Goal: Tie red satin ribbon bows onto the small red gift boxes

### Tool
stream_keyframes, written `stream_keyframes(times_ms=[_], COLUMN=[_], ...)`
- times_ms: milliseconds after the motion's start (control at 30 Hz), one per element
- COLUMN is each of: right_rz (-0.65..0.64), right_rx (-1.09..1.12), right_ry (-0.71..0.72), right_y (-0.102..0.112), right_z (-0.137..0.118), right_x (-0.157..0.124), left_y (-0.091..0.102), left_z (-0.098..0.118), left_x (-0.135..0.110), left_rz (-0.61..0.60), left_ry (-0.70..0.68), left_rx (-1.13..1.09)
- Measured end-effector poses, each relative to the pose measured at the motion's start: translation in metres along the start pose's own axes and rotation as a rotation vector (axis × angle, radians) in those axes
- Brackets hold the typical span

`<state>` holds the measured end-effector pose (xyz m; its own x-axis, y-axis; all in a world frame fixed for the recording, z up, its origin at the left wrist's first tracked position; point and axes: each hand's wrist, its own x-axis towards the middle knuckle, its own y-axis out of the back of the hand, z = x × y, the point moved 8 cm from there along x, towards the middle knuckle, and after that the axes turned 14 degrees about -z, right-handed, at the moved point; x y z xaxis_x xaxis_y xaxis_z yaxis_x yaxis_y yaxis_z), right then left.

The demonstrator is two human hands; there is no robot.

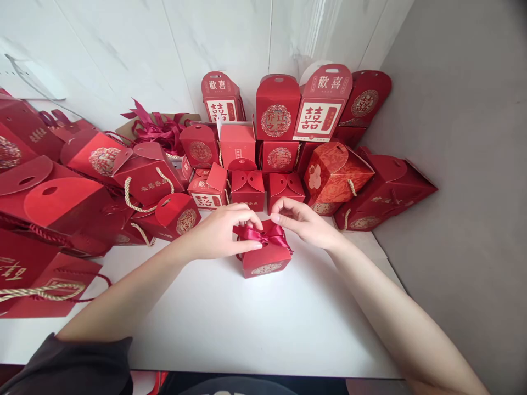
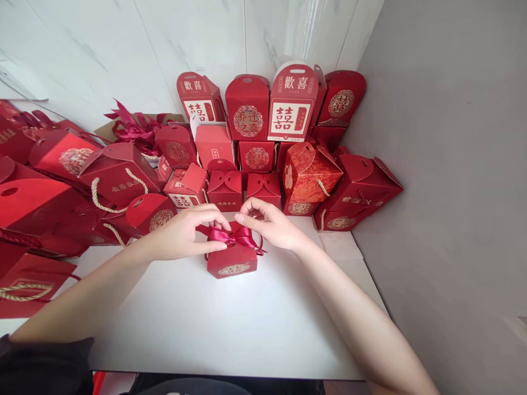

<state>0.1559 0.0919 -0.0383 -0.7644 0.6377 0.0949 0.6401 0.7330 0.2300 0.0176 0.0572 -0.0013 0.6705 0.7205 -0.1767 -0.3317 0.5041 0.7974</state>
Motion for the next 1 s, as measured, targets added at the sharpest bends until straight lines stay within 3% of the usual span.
stream_keyframes(times_ms=[167,300,433,567,667,767,900,1000], right_rz=[0.060,0.194,0.077,-0.009,0.105,0.166,0.129,0.149], right_rx=[-0.134,-0.446,-0.809,-1.277,-1.516,-1.586,-1.616,-1.620], right_ry=[-0.026,0.160,0.393,0.517,0.414,0.202,0.059,0.050], right_y=[0.006,0.000,-0.048,-0.122,-0.161,-0.175,-0.168,-0.155], right_z=[-0.005,-0.043,-0.082,-0.082,-0.059,-0.033,-0.019,-0.023], right_x=[-0.004,-0.015,-0.025,-0.030,-0.027,-0.020,-0.016,-0.015], left_y=[-0.004,-0.008,-0.010,-0.004,-0.001,-0.005,-0.009,-0.008], left_z=[-0.010,-0.016,-0.029,-0.034,-0.030,-0.028,-0.030,-0.031], left_x=[-0.005,-0.003,0.007,0.014,0.016,0.017,0.019,0.019], left_rz=[-0.031,-0.125,-0.211,-0.176,-0.115,-0.109,-0.118,-0.090], left_ry=[0.069,0.040,0.002,-0.051,-0.095,-0.095,-0.056,-0.068], left_rx=[-0.112,-0.278,-0.396,-0.303,-0.211,-0.207,-0.224,-0.217])
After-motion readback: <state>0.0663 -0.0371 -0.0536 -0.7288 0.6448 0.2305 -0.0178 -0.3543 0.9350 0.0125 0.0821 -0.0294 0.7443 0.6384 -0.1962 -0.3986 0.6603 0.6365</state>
